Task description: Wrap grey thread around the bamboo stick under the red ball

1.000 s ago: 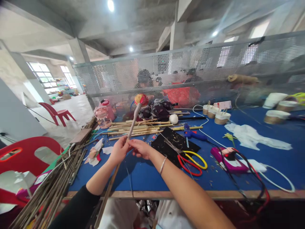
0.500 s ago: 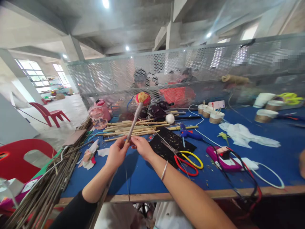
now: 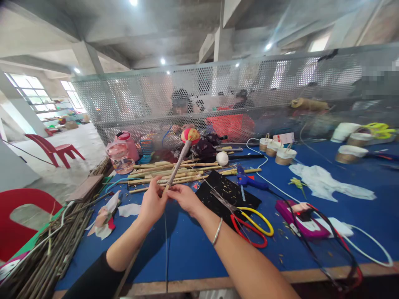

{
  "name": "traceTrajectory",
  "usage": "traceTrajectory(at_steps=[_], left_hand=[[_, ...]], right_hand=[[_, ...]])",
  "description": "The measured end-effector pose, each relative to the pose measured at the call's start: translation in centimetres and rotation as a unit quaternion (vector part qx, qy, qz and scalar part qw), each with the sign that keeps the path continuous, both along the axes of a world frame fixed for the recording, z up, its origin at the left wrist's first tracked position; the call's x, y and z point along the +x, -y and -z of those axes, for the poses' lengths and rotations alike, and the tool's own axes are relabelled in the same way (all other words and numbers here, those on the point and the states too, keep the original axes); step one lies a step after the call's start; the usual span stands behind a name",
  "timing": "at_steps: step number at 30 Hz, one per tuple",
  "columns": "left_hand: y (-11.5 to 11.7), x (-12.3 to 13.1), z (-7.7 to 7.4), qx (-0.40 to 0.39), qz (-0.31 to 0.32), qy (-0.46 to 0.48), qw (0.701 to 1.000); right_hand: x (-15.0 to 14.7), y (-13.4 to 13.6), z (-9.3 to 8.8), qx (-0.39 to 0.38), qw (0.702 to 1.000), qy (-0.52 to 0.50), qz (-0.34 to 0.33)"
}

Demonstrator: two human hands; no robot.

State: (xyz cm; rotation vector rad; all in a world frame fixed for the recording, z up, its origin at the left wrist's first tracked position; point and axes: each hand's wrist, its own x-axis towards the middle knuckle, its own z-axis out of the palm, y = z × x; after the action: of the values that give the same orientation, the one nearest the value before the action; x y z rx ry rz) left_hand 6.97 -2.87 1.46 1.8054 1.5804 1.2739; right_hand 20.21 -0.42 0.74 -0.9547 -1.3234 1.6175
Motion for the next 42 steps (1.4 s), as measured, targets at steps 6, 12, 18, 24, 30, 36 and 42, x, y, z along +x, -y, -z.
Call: traceTrajectory(at_steps=[6, 12, 18, 24, 30, 36, 42], left_hand=[[0.6, 0.4, 0.3, -0.002, -0.004, 0.023, 1.000], [0.4, -0.1, 0.6, -0.020, -0.003, 0.034, 0.999], [0.3, -0.6, 0.6, -0.036, 0.008, 0.109, 0.993], [0.6, -0.6, 0.9, -0.053, 0.016, 0.174, 0.983], [0.7, -0.8, 0.3, -0.063, 0.009, 0.197, 0.978], [0.9, -0.6, 0.1, -0.068, -0.002, 0.203, 0.977], [0.9, -0.7, 0.1, -0.062, 0.015, 0.216, 0.974]], right_hand=[[0.1, -0.5, 0.7, 0.011, 0.999, -0.030, 0.021], [0.1, 0.0, 0.9, 0.130, 0.980, 0.070, 0.133], [-0.7, 0.9, 0.1, 0.016, 0.977, -0.179, 0.117], [0.0, 1.0, -0.5, 0.032, 0.988, -0.119, 0.088], [0.2, 1.1, -0.1, 0.250, 0.955, 0.124, 0.104], [0.1, 1.2, 0.3, 0.311, 0.933, 0.162, 0.084], [0.1, 1.4, 0.1, 0.303, 0.933, 0.180, 0.077]])
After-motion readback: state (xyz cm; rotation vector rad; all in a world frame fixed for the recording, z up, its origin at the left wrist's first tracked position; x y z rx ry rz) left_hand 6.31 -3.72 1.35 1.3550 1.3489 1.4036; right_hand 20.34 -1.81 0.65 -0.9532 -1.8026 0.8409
